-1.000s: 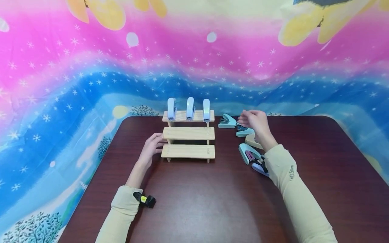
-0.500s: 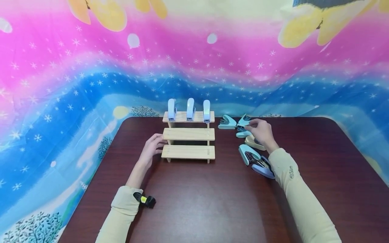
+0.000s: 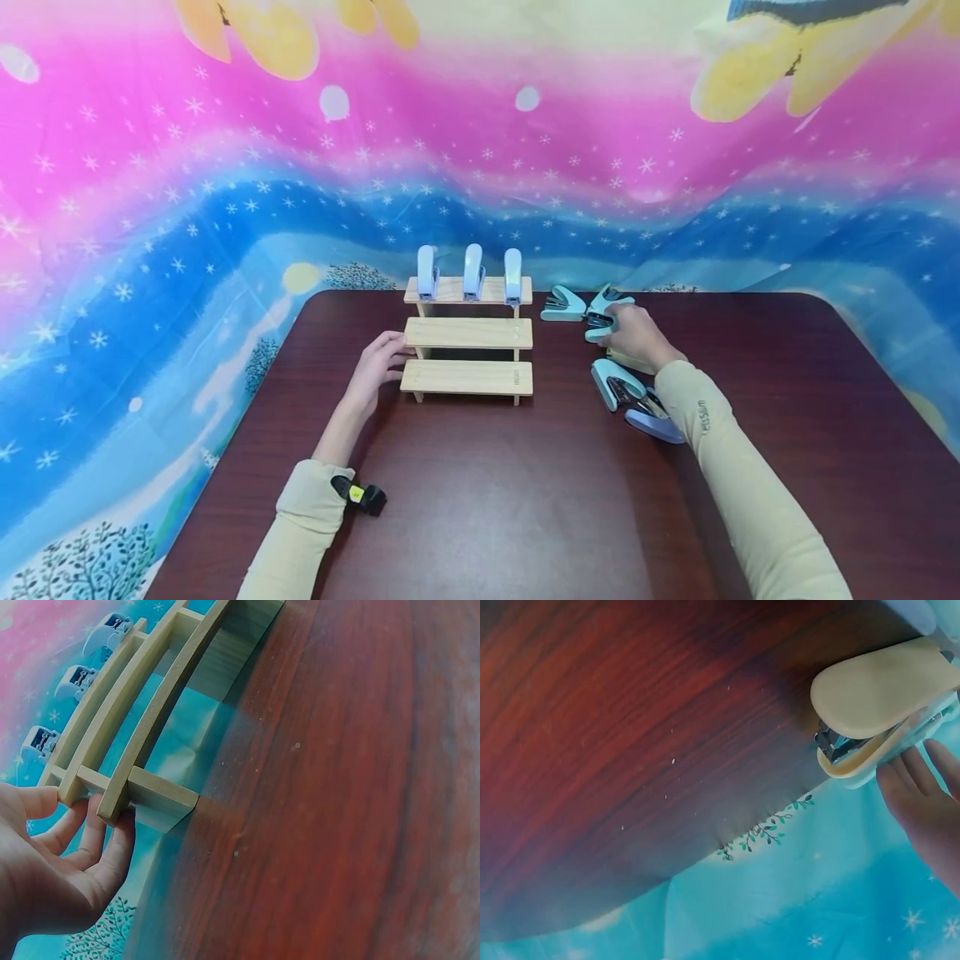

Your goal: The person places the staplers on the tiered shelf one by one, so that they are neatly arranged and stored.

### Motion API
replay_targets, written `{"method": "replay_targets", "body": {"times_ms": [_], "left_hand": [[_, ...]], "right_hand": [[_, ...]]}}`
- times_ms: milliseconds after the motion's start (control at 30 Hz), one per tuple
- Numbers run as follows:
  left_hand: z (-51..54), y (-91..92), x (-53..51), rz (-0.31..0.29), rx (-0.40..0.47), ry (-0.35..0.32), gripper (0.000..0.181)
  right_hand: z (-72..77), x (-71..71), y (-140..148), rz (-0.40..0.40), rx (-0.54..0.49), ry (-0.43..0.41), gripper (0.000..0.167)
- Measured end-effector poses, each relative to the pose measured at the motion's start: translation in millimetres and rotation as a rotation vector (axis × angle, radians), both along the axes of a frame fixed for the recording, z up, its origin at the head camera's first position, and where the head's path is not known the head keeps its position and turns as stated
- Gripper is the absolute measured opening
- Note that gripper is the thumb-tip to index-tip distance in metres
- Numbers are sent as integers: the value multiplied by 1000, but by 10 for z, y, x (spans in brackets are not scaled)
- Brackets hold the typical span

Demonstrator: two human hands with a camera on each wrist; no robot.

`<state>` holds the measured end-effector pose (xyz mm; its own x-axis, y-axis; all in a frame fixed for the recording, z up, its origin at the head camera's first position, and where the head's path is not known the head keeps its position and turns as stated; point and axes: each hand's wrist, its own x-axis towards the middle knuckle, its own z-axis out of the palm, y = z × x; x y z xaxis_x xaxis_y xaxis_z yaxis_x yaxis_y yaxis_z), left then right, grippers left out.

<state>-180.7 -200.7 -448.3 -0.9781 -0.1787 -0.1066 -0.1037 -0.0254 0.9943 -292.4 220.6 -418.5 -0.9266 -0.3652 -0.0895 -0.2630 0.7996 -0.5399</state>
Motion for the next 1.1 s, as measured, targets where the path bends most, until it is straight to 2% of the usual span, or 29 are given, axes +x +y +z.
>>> {"method": "replay_targets", "body": {"times_ms": [133, 333, 433, 533, 633, 700, 800, 900, 933, 1000, 1033, 1100], "left_hand": [[0, 0, 9, -1, 0, 3, 24], [-14, -4, 6, 2, -1, -5, 24], [-17, -7, 0, -1, -2, -7, 24], [-13, -7, -3, -1, -1, -8, 24], [-16, -7, -7, 0, 0, -7, 24], [-21, -6, -10, -1, -2, -9, 23], [-20, -1, -13, -2, -4, -12, 22], [-14, 1, -11, 2, -8, -15, 22], [-14, 0, -11, 3, -8, -15, 22], [-15, -1, -10, 4, -11, -15, 21], [-18, -3, -10, 4, -11, -15, 21], [-19, -4, -6, 4, -9, -15, 21]], "right_hand": [[-12, -11, -9, 24, 70, 21, 66], [-39, -15, -13, 64, 151, -8, 76], [-35, -39, 12, 63, 123, -18, 73], [3, -59, 54, 55, 46, -49, 71], [62, -57, 89, 11, -115, -175, 78], [88, -64, 112, -24, -280, -288, 82], [126, -84, 142, -75, -637, -464, 78], [181, -89, 172, -63, -1007, -625, 72], [204, -83, 179, -58, -1100, -667, 71], [242, -75, 187, -42, -1228, -736, 67], [258, -70, 184, -36, -1258, -751, 62], [284, -62, 171, -35, -1253, -740, 49]]}}
